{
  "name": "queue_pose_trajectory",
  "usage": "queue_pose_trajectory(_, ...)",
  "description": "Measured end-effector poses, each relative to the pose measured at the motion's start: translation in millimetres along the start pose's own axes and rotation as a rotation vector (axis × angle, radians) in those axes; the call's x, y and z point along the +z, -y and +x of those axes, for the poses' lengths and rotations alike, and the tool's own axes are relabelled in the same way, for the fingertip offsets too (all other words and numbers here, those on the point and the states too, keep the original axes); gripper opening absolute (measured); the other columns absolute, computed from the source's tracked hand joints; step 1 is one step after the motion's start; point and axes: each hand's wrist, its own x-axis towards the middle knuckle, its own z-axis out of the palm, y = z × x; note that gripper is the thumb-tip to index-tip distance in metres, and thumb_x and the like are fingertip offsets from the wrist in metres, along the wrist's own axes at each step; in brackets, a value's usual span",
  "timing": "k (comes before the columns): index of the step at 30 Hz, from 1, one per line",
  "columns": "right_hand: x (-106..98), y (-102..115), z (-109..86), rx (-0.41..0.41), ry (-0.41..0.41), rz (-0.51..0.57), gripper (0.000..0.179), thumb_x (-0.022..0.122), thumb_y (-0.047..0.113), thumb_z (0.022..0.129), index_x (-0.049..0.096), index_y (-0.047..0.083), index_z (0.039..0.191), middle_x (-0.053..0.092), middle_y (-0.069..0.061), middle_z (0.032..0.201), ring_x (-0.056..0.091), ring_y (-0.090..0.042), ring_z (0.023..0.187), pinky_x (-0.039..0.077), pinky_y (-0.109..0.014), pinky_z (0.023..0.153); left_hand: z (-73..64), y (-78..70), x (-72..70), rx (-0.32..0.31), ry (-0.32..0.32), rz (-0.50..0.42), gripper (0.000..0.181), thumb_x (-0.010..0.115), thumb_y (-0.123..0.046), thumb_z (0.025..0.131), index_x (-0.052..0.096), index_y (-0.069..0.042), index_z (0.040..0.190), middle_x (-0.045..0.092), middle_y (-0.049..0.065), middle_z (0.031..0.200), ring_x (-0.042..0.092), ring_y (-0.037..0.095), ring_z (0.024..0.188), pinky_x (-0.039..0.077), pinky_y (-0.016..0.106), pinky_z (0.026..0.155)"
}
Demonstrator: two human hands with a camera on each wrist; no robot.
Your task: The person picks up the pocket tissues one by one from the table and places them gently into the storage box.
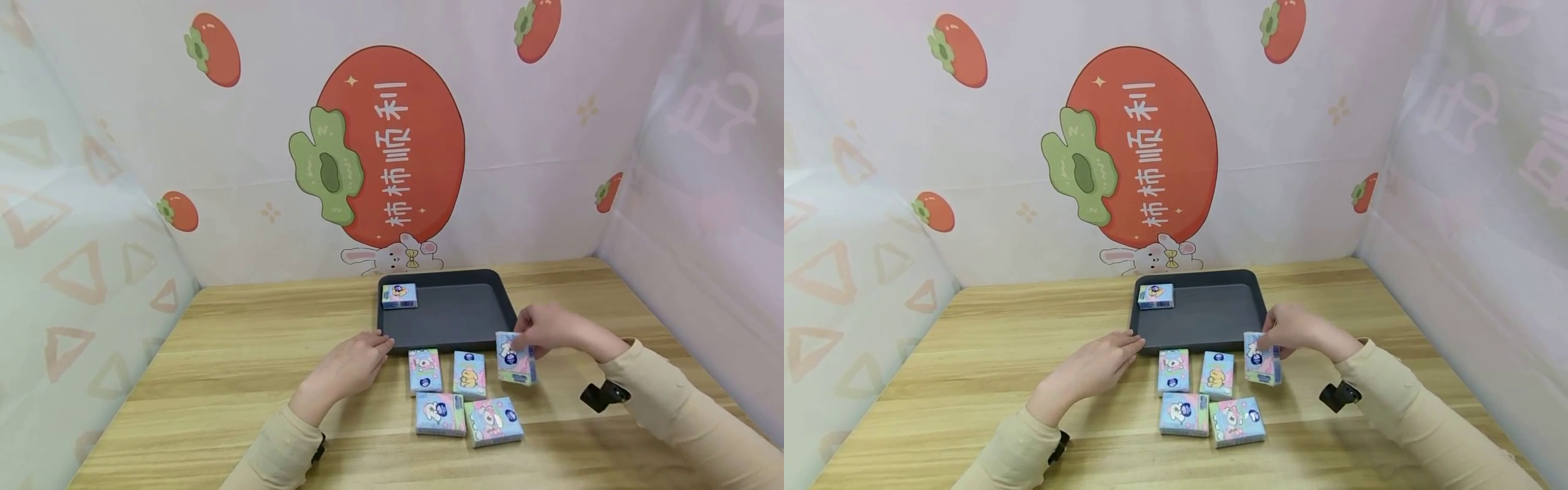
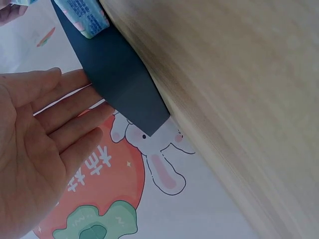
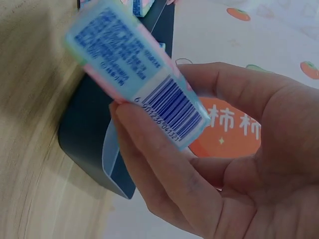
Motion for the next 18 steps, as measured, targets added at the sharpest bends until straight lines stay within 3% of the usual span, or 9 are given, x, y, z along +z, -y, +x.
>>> queue_pose_trajectory(11,-9.4,2.2,6.3,-0.022,-0.04,0.073,0.028,0.072,0.019,0.079,0.057,-0.002,0.091,0.064,-0.011,0.085,0.065,-0.015,0.067,0.061,-0.033,0.064,1.0,2.6,1.7,0.045,-0.037,0.038,0.031,0.054,-0.016,0.095,0.064,-0.002,0.121,0.064,0.013,0.122,0.059,0.027,0.117,0.047,0.039,0.103)
queue_pose_trajectory(18,-11.4,0.4,14.4,-0.017,-0.08,0.131,0.029,0.071,0.02,0.08,0.055,-0.002,0.092,0.063,-0.012,0.085,0.066,-0.015,0.067,0.062,-0.033,0.065,1.2,2.6,1.8,0.043,-0.027,0.036,0.031,0.054,-0.017,0.095,0.064,-0.002,0.121,0.064,0.013,0.122,0.059,0.027,0.117,0.047,0.039,0.104)
